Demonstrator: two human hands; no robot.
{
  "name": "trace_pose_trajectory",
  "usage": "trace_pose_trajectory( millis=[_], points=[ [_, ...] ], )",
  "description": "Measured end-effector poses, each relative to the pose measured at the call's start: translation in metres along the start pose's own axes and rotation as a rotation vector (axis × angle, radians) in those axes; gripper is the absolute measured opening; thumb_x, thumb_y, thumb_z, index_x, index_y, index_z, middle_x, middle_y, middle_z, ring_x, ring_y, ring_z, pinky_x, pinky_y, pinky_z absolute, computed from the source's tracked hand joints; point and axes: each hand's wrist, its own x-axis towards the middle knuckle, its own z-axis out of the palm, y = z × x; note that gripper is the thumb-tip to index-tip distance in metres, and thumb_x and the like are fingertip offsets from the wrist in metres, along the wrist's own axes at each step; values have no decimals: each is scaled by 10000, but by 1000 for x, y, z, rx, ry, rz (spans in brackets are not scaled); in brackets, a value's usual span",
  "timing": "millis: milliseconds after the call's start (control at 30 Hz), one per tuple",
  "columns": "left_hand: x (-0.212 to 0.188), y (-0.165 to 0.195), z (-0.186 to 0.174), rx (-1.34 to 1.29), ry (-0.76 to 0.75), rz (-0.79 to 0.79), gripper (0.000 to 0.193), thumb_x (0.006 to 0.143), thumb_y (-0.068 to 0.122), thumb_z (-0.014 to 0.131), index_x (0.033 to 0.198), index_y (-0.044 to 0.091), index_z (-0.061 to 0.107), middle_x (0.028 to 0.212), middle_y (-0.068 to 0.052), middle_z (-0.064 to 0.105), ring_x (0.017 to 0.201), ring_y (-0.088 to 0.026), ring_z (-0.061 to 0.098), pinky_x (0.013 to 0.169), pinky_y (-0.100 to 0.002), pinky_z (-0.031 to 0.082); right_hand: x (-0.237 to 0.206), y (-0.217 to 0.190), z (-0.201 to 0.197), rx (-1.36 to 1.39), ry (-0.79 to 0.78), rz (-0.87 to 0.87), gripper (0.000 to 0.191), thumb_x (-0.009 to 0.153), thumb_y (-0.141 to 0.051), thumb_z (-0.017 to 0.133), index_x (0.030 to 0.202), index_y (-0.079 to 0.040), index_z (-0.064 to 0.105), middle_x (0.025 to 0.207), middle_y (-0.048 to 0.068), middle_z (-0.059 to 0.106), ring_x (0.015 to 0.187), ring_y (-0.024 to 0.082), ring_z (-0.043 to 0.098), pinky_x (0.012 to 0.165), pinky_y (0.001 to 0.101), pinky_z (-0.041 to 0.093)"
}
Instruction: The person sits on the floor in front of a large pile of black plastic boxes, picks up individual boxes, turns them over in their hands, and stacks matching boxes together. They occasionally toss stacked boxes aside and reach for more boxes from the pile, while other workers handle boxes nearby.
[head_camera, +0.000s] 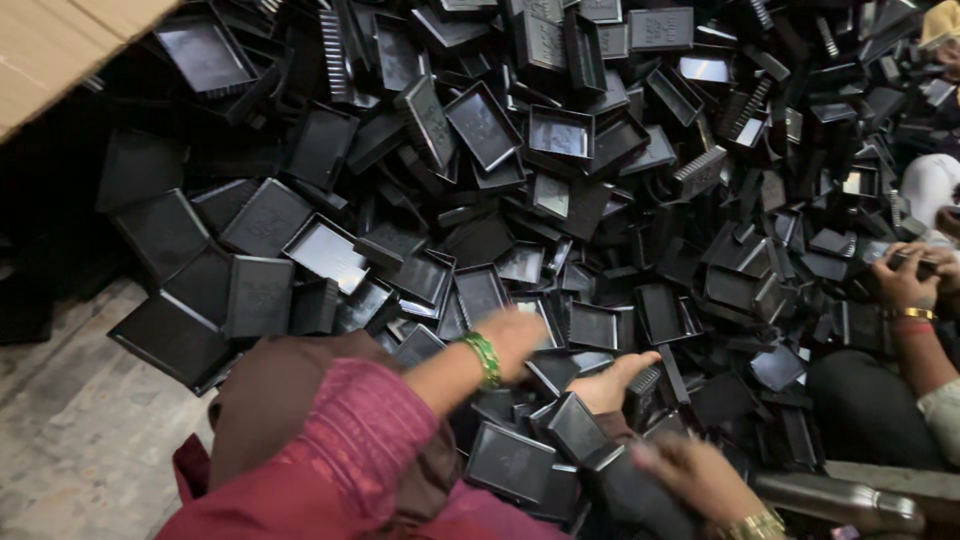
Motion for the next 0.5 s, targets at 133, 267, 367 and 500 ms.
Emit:
trace_pose_trajectory(
  millis=[133,267,367,500],
  points=[
    [2,-47,-4,612,323,-87,547,745,224,637,1275,93,610,1462,-144,573,1350,-358,439,1120,-490,284,-21,-1,-19,-137,-130,-48,458,859,-463,776,1202,-160,760,1069,47,802,1000,112,740,924,298,545],
    [10,-51,-6,554,219,-41,457,769,198,656,1217,114,618,1425,-142,556,1410,-349,423,1173,-563,226,36,-69,-33,209,217,-414,349,870,-259,741,1173,-88,722,1062,93,769,973,161,760,872,310,584],
    [9,-50,-18,472,40,-187,488,786,301,769,1203,100,614,1301,-134,624,1342,-314,523,1222,-526,251,117,-148,-30,435,300,-605,403,907,-335,712,1219,-81,694,1097,104,778,985,177,739,867,312,585],
    [-7,-67,-64,-122,246,-477,916,479,628,931,1140,61,647,1158,-170,703,1126,-372,669,1020,-452,525,214,-238,-11,256,433,-339,379,913,-431,716,1047,-79,757,906,142,797,856,255,783,811,362,585]
  ],
)
